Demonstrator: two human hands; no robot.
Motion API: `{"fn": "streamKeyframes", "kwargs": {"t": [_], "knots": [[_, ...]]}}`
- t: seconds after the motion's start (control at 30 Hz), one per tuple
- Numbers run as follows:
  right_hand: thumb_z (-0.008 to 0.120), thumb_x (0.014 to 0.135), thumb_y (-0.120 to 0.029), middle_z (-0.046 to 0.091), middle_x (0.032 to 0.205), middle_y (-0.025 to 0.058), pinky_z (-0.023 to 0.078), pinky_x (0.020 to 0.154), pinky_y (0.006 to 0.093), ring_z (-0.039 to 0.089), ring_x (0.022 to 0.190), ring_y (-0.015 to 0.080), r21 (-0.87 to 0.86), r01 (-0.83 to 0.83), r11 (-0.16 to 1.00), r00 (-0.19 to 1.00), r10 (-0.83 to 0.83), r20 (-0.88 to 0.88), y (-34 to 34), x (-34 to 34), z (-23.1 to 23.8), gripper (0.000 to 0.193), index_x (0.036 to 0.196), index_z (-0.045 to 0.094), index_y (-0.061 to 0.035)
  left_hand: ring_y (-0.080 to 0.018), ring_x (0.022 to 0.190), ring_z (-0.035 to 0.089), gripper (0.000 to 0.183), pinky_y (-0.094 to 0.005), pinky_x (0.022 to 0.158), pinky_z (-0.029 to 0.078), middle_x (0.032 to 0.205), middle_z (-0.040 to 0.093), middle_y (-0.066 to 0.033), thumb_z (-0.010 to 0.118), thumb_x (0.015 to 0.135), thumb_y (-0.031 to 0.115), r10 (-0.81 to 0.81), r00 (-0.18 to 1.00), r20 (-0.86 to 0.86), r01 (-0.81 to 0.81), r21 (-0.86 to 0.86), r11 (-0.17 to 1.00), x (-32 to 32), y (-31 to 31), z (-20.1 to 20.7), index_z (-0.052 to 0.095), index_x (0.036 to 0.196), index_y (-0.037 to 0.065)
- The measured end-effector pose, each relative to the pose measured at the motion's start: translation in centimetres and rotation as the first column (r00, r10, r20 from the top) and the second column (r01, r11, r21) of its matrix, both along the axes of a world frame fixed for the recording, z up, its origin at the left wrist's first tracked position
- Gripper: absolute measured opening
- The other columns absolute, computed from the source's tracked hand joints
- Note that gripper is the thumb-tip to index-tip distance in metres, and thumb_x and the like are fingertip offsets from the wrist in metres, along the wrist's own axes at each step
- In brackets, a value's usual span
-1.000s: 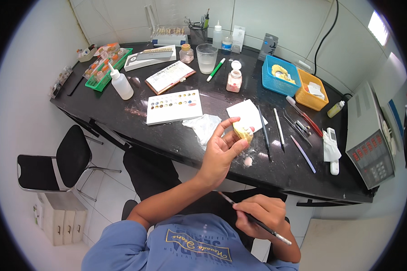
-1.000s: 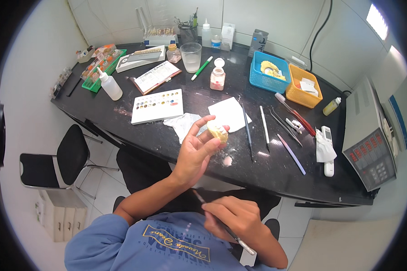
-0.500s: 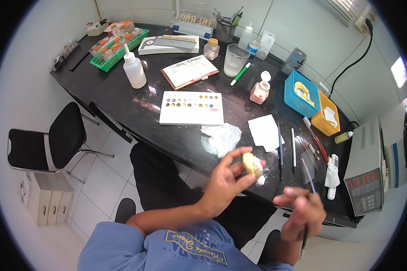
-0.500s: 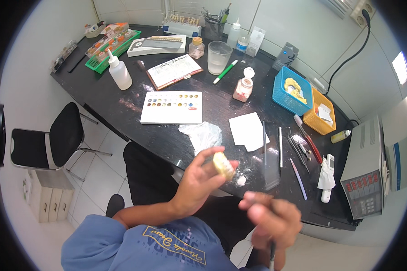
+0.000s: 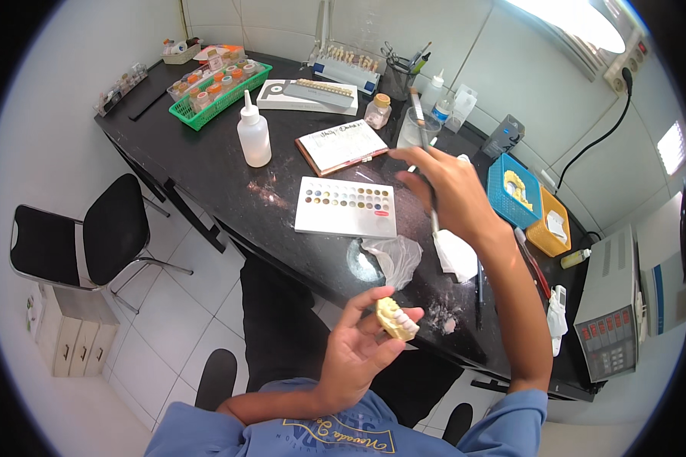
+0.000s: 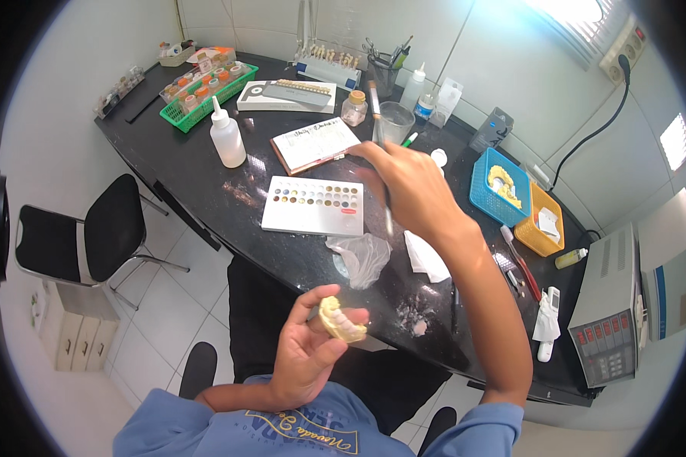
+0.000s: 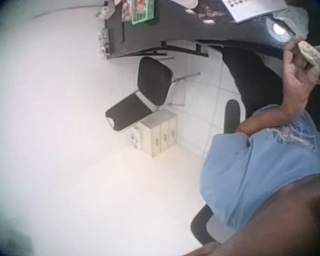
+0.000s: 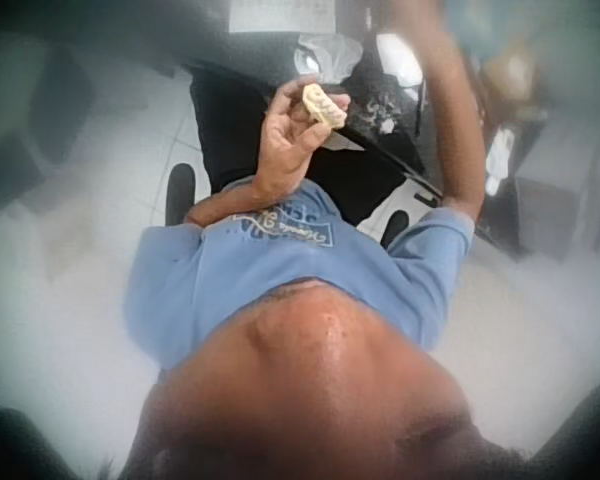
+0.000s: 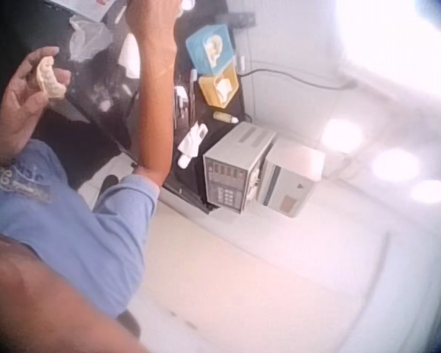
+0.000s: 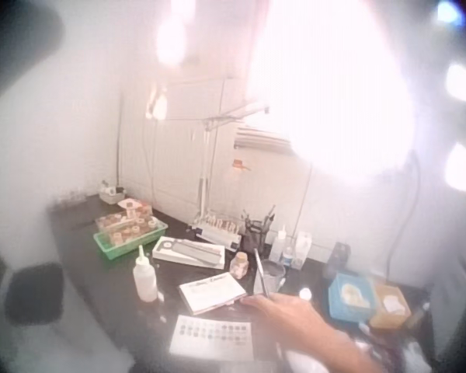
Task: The person is working on a dental prosthesis, applying a pink material to the gum area using a brush and a sculpting tool. They carefully shape and smooth the material on the model, occasionally wiping the tools on a tissue.
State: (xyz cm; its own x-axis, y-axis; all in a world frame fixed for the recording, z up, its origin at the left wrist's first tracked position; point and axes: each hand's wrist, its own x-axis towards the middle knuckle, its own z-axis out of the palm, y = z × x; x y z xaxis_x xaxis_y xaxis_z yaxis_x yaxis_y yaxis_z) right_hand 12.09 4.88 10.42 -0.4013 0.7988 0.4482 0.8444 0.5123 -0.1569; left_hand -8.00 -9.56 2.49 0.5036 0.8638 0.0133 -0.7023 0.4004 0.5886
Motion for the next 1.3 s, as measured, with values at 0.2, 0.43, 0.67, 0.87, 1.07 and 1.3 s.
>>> {"fn": "streamKeyframes", "kwargs": {"t": [0.2, 0.43, 0.67, 0.87, 1.07, 1.3], "knots": [[0.056, 0.093, -0.020, 0.062, 0.093, 0.0159, 0.049, 0.067, 0.0415, 0.062, 0.079, 0.0353, 0.124, -0.021, 0.992, 0.985, 0.042, -0.167, -1.6, -1.1, 3.4, 0.021, 0.108, 0.057, -0.0043, -0.0200, 0.111, 0.058, 0.064, -0.0343, 0.094, 0.050, 0.119, 0.058, -0.0119, 0.067, 0.087, 0.009, 0.266, 0.962, -0.056, -0.263, 0.052, 0.963, -0.6, 1.8, -0.8, 0.032, 0.140, 0.008], [0.070, 0.072, 0.003, 0.068, 0.077, 0.0098, 0.051, 0.055, 0.0278, 0.064, 0.064, 0.0174, 0.163, 0.131, 0.978, 0.763, 0.006, -0.646, -18.7, 1.8, -0.2, 0.020, 0.092, 0.066, -0.0004, -0.0201, 0.115, 0.054, 0.063, -0.0328, 0.095, 0.048, 0.133, 0.048, -0.0158, 0.064, 0.089, 0.009, 0.224, 0.975, 0.014, -0.224, 0.073, 0.972, 4.2, 4.8, -0.6, 0.031, 0.142, 0.007], [0.072, 0.070, 0.004, 0.068, 0.077, 0.0128, 0.055, 0.057, 0.0293, 0.068, 0.064, 0.0224, 0.065, 0.159, 0.985, 0.689, -0.064, -0.722, -24.0, -4.7, -5.3, 0.021, 0.091, 0.068, 0.0009, -0.0163, 0.112, 0.055, 0.050, -0.0347, 0.099, 0.045, 0.134, 0.049, -0.0151, 0.061, 0.092, 0.008, 0.029, 0.993, 0.110, -0.040, 0.097, 0.994, 10.9, 6.3, -0.9, 0.037, 0.136, 0.010], [0.066, 0.072, 0.004, 0.069, 0.076, 0.0126, 0.054, 0.058, 0.0282, 0.068, 0.065, 0.0220, -0.096, 0.284, 0.954, 0.671, -0.269, -0.690, -26.7, -4.5, -9.2, 0.011, 0.083, 0.067, 0.0018, -0.0145, 0.111, 0.055, 0.049, -0.0342, 0.099, 0.045, 0.132, 0.051, -0.0140, 0.061, 0.092, 0.009, 0.001, 0.994, 0.106, -0.012, 0.108, 0.994, 12.2, 6.3, -1.4, 0.035, 0.134, 0.010], [0.066, 0.071, 0.005, 0.068, 0.076, 0.0129, 0.055, 0.058, 0.0272, 0.068, 0.066, 0.0220, -0.080, 0.328, 0.941, 0.681, -0.294, -0.670, -27.5, -6.6, -10.6, 0.016, 0.086, 0.067, -0.0008, -0.0148, 0.111, 0.056, 0.048, -0.0353, 0.100, 0.045, 0.133, 0.049, -0.0145, 0.060, 0.092, 0.009, -0.008, 0.993, 0.116, -0.008, 0.135, 0.991, 12.9, 6.0, -2.0, 0.035, 0.133, 0.010], [0.066, 0.068, 0.005, 0.068, 0.078, 0.0135, 0.054, 0.054, 0.0267, 0.067, 0.064, 0.0219, -0.022, 0.256, 0.966, 0.698, -0.200, -0.688, -27.0, -7.3, -10.3, 0.019, 0.085, 0.068, -0.0031, -0.0165, 0.114, 0.055, 0.053, -0.0358, 0.100, 0.044, 0.134, 0.048, -0.0138, 0.061, 0.092, 0.009, 0.025, 0.999, 0.034, -0.029, 0.129, 0.991, 11.7, 5.3, -2.4, 0.034, 0.137, 0.010]]}}
